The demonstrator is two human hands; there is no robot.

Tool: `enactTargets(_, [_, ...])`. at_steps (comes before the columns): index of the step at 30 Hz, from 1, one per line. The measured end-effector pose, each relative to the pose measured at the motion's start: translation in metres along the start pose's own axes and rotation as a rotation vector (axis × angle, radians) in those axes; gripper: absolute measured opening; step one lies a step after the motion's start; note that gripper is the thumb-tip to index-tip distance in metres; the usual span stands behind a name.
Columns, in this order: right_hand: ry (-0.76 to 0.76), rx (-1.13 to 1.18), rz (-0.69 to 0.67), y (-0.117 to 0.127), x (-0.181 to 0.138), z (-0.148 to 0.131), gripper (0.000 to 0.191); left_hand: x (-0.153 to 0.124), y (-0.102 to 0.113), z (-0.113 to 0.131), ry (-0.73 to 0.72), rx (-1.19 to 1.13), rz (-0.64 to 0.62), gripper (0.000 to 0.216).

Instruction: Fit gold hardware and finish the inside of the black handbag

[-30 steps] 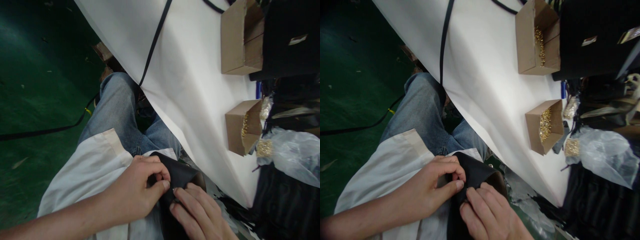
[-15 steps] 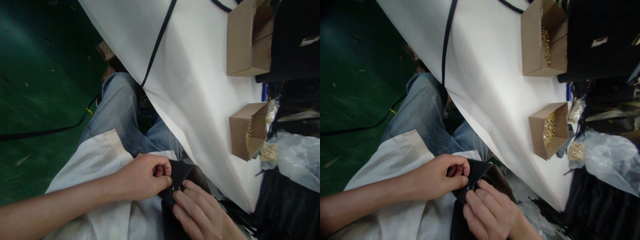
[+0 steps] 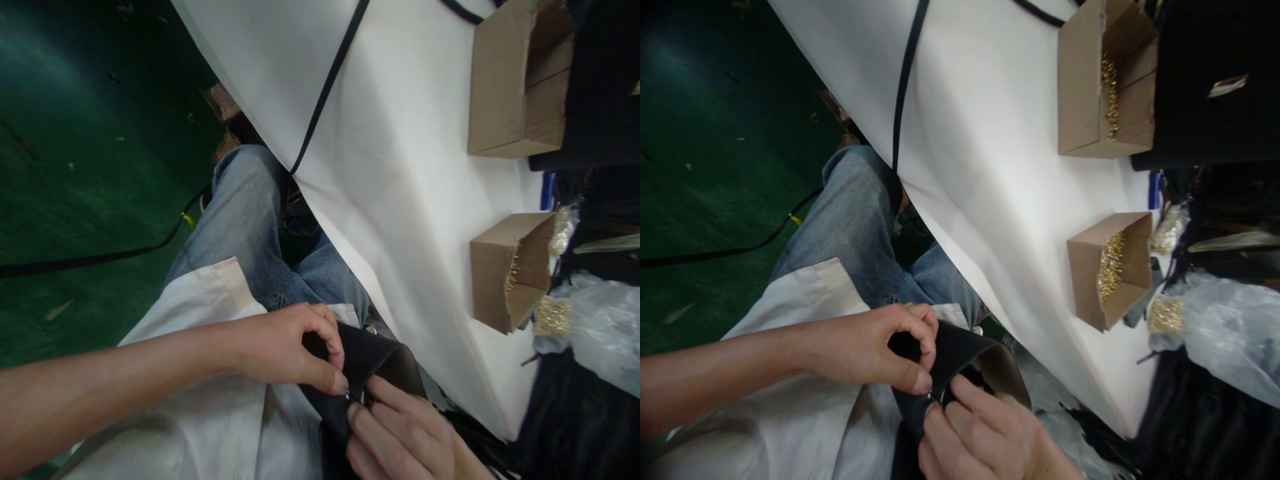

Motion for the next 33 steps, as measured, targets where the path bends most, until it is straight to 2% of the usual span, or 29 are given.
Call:
enactTargets(3, [0.079, 0.013, -0.029, 0.0, 0.001, 0.0, 0.013, -0.002, -0.001, -0.003, 0.021, -0.041, -0.012, 0.01])
enactTargets(7, [0.103, 0.024, -0.049, 0.001, 0.008, 0.004, 0.013, -0.002, -0.003, -0.008, 0.029, -0.069, -0.026, 0.01])
enactTargets(14, [0.224, 0.01, 0.018, -0.002, 0.004, -0.001, 0.028, 0.001, -0.006, -0.019, 0.075, -0.025, -0.06, 0.013])
enactTargets(18, [0.246, -0.053, -0.021, -0.008, -0.004, -0.004, 0.032, -0.001, -0.007, -0.018, 0.074, -0.017, -0.086, 0.013])
enactTargets(23, [0.291, -0.023, -0.037, -0.007, 0.005, -0.007, 0.031, -0.002, -0.007, -0.019, 0.12, -0.062, -0.077, 0.013])
enactTargets(26, [0.262, -0.035, -0.071, -0.007, 0.012, -0.005, 0.028, -0.001, -0.009, -0.023, 0.191, -0.044, -0.077, 0.012])
enactTargets(29, [0.158, 0.008, -0.099, -0.004, 0.015, 0.0, 0.023, -0.001, -0.009, -0.027, 0.248, -0.001, -0.058, 0.014])
enactTargets(33, [0.05, 0.078, -0.083, 0.005, 0.019, 0.002, 0.018, -0.001, -0.009, -0.031, 0.251, -0.005, -0.047, 0.014])
Point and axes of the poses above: each hand's wrist, its own x-axis towards the middle knuckle, its own y-axis out of the back of the hand, z = x × y, the point moved 9 cm from there along x, towards the middle knuckle, and after that the axes turned 5 degrees about -z, right-handed, at the moved point
